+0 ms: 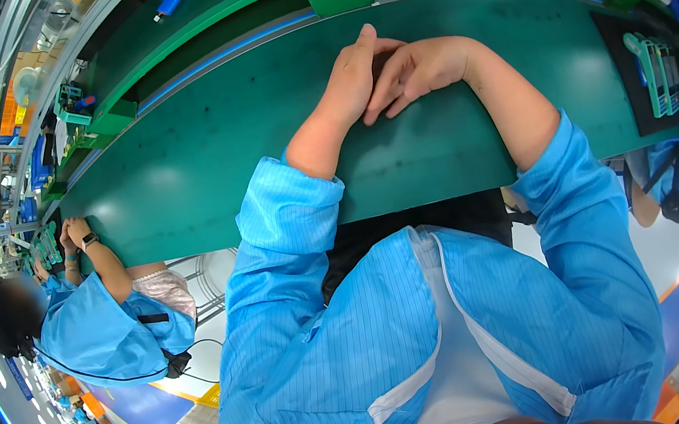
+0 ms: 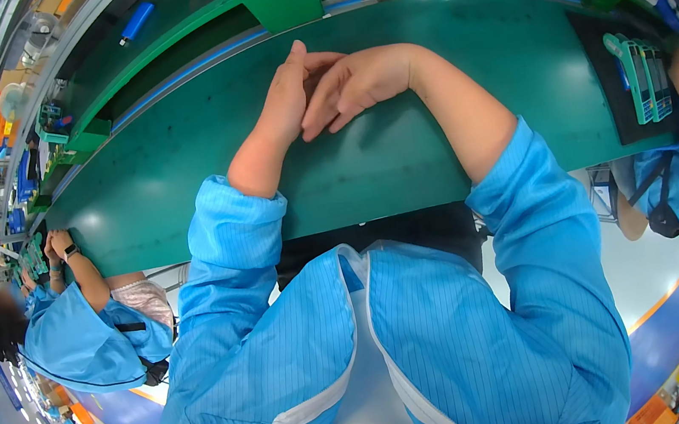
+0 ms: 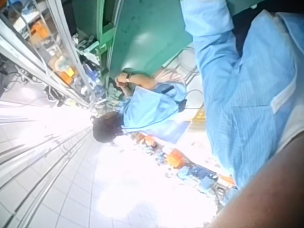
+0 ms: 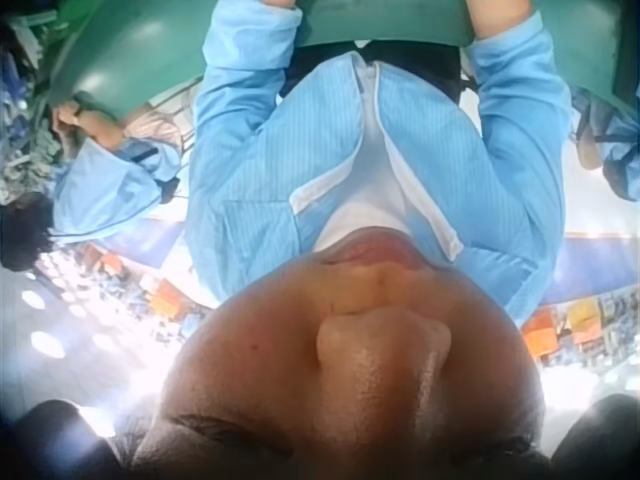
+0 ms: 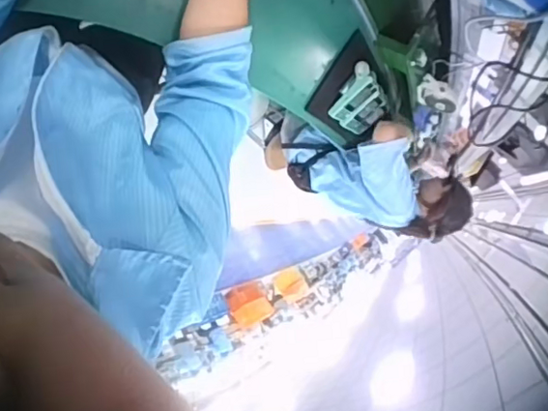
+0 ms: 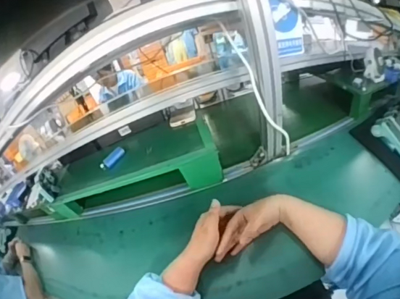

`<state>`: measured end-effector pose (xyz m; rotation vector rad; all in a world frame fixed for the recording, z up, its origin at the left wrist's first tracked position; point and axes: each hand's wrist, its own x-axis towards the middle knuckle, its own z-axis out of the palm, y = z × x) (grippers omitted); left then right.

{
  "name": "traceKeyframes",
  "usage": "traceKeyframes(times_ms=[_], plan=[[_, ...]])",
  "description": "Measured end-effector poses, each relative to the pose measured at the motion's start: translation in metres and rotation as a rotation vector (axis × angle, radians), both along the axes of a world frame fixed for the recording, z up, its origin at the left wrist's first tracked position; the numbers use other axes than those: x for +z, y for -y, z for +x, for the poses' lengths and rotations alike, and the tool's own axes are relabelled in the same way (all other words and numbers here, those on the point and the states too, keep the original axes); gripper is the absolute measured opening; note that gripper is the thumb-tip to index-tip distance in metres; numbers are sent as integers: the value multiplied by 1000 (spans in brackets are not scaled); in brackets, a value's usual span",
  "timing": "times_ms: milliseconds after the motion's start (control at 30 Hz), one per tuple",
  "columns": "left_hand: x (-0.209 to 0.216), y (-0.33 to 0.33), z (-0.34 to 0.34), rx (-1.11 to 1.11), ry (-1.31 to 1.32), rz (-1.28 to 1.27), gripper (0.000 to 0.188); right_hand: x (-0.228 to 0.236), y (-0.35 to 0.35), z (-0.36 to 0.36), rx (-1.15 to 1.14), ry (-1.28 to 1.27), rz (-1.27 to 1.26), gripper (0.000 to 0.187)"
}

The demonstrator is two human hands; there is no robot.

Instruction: Testing or configuring multiple handheld touchscreen devices on an electronics production line.

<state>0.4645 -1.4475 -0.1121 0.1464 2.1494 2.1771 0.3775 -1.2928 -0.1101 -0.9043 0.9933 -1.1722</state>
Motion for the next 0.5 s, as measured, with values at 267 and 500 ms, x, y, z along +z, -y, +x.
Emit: traceKeyframes(times_ms=[267,500], plan=[[-2,-10,5,-367,113,76,50,10,18,42,300,-92,56,45],[5,-6,6,-306,215,154,52,0,0,9,169,41,22,53]])
